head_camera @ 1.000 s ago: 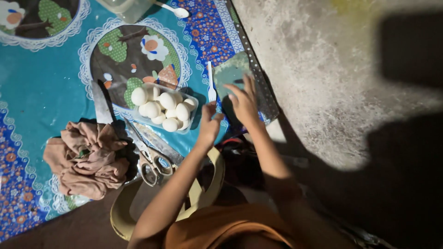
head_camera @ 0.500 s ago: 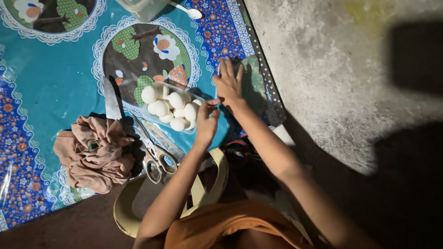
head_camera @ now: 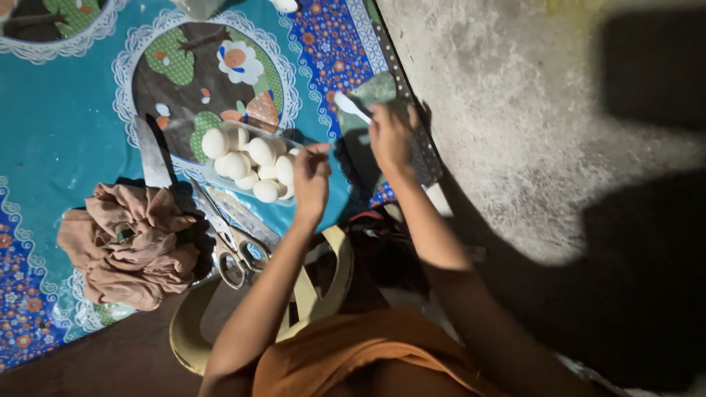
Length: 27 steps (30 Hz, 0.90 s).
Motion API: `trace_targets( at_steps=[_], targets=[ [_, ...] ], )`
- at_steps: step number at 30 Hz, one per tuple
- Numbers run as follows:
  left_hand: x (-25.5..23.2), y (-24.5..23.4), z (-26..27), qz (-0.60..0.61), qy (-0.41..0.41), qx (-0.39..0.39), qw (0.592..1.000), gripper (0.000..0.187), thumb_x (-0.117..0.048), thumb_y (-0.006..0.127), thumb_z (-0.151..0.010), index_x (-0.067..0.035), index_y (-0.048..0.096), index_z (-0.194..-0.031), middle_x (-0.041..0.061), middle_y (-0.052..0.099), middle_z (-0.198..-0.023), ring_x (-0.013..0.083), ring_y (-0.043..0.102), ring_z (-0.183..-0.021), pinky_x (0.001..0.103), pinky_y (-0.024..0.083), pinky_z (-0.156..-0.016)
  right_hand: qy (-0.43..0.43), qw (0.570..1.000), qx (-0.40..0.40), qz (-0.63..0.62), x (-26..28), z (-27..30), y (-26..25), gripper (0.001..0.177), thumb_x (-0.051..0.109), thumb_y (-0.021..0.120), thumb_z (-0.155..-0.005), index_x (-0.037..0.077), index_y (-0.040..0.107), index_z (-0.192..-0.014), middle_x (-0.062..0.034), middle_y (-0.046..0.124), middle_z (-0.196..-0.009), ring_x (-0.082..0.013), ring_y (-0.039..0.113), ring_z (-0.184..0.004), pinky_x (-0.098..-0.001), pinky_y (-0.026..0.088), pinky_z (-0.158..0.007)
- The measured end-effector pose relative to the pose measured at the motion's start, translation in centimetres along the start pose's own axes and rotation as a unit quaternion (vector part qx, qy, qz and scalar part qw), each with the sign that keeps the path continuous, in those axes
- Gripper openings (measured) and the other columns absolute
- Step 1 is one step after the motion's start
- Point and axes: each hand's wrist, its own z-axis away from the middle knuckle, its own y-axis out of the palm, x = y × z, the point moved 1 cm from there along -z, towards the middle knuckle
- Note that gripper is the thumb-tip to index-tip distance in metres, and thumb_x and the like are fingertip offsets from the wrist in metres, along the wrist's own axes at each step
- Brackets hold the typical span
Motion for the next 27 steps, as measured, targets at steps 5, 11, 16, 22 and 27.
trace_targets(
  at_steps=[5,11,16,22,27],
  targets=[
    [0.7,1.5,1.7,-0.052,-0.039,0.013,0.998,0.025,0.003,0.055,-0.091,-0.001,0.065,-0.114,0.006,0.067,-0.104,0.0143,0.06,-0.086,0.028,0.051,-0.075,0.039,0.999,-0.037,0.004,-1.0,4.0,-2.3,0.031,0.003,0.072,-0.09,0.015,0.064,-0.117,-0.0033,0.067,-0.097,-0.0248,0.066,-0.095,-0.0473,0.038,-0.105],
    [1.6,2.4,1.9,-0.112,-0.051,0.056,0.991,0.022,0.001,0.057,-0.091,0.0,0.067,-0.11,0.007,0.069,-0.099,0.0144,0.064,-0.081,0.03,0.053,-0.074,0.026,0.999,-0.028,-0.003,0.6,6.6,-2.5,0.027,0.006,0.071,-0.093,0.013,0.064,-0.118,-0.0051,0.067,-0.099,-0.0265,0.065,-0.095,-0.0459,0.038,-0.097],
    [0.8,2.3,2.0,-0.131,-0.078,0.072,0.986,0.025,0.001,0.054,-0.088,-0.001,0.066,-0.11,0.009,0.069,-0.099,0.016,0.067,-0.083,0.03,0.054,-0.075,0.022,0.999,-0.005,-0.042,2.1,6.9,-3.3,0.028,0.01,0.071,-0.095,0.014,0.065,-0.122,-0.006,0.066,-0.105,-0.0286,0.063,-0.102,-0.0447,0.038,-0.097],
    [0.2,0.8,-0.9,-0.128,-0.013,0.06,0.99,0.019,-0.002,0.059,-0.092,-0.001,0.068,-0.109,0.01,0.071,-0.104,0.0194,0.069,-0.091,0.032,0.055,-0.083,0.021,0.996,-0.051,-0.065,5.1,3.3,-3.7,0.029,0.017,0.075,-0.093,0.014,0.065,-0.119,-0.0105,0.061,-0.122,-0.0335,0.058,-0.116,-0.0475,0.038,-0.098],
    [-2.7,-2.4,-11.6,-0.179,0.106,-0.043,0.977,0.03,-0.003,0.058,-0.088,-0.002,0.065,-0.117,0.016,0.067,-0.114,0.0254,0.069,-0.101,0.035,0.056,-0.09,0.01,0.998,0.007,-0.066,7.0,-5.8,2.2,0.024,0.018,0.075,-0.087,0.022,0.071,-0.11,-0.0065,0.064,-0.123,-0.0312,0.056,-0.122,-0.0571,0.037,-0.102]
  ],
)
